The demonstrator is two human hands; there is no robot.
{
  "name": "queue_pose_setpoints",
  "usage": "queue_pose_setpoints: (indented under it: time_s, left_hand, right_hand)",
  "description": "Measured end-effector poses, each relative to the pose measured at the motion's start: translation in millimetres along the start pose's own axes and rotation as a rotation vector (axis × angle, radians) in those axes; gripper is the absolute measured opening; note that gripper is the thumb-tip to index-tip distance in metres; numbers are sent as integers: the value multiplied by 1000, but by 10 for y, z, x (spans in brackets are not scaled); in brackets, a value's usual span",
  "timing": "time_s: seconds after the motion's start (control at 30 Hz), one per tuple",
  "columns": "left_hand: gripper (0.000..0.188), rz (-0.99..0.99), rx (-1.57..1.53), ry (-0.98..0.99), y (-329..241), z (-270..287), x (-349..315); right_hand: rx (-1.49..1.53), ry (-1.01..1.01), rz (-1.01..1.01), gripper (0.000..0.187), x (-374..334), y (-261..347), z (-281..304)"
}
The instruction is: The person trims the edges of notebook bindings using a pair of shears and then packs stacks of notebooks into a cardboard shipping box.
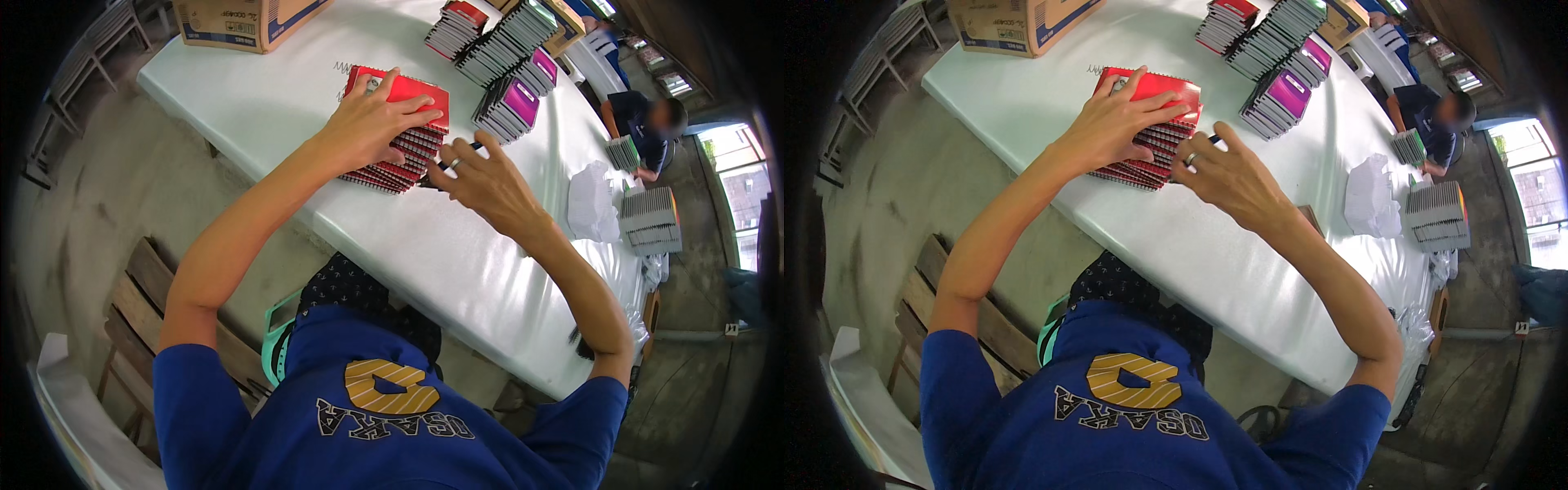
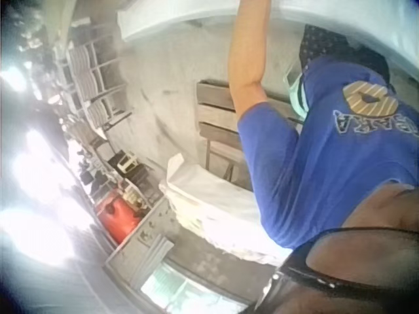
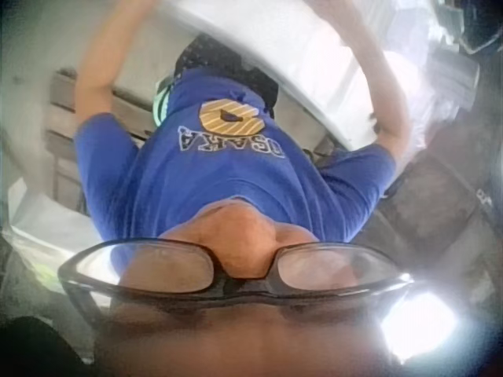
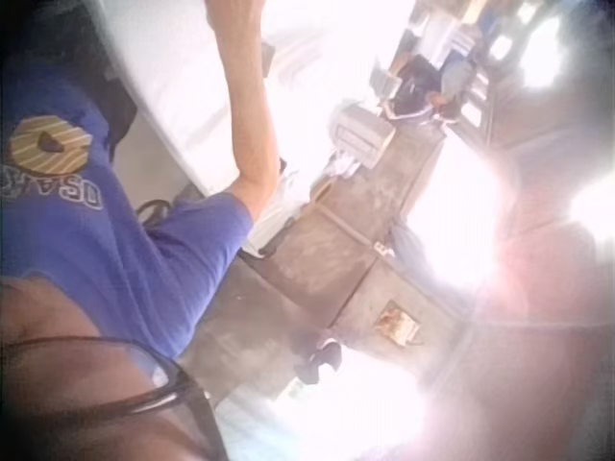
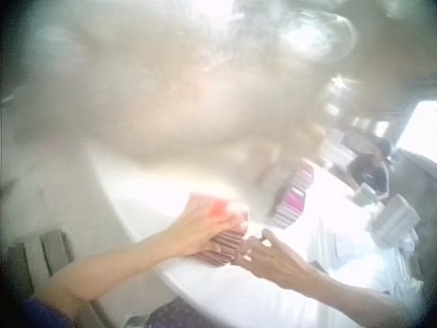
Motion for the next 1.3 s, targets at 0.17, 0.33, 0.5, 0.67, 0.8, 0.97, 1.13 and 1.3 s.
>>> queue_pose_setpoints:
  time_s: [0.17,0.33,0.5,0.67,0.8,0.97,1.13,1.3]
  left_hand:
    - [93,-6,66,24,-28,52,24]
    - [93,5,57,17,-2,26,7]
    - [89,16,31,-6,7,27,5]
    - [90,7,49,-4,-8,7,7]
    - [91,11,45,2,-3,1,18]
    - [91,-10,65,-7,-29,-1,24]
    - [90,-10,68,-16,-4,-4,1]
    - [88,-38,43,-41,-50,2,1]
  right_hand:
    - [-220,-271,117,25,-54,201,71]
    - [54,242,-127,13,27,329,-150]
    - [104,281,-158,25,-33,151,-88]
    - [-97,-191,47,33,-98,214,256]
    - [-100,-249,149,30,-77,319,117]
    - [-147,-289,172,25,-120,398,191]
    - [76,560,-133,14,58,502,-359]
    - [-24,-21,1,26,37,219,122]
Point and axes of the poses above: each hand's wrist, its own x-axis towards the middle knuckle, its own z-axis out of the back of the hand, y = z × x, the point moved 9 cm from there along x, towards the middle knuckle, and after that the axes turned 13 degrees about -x, right-handed, at the moved point
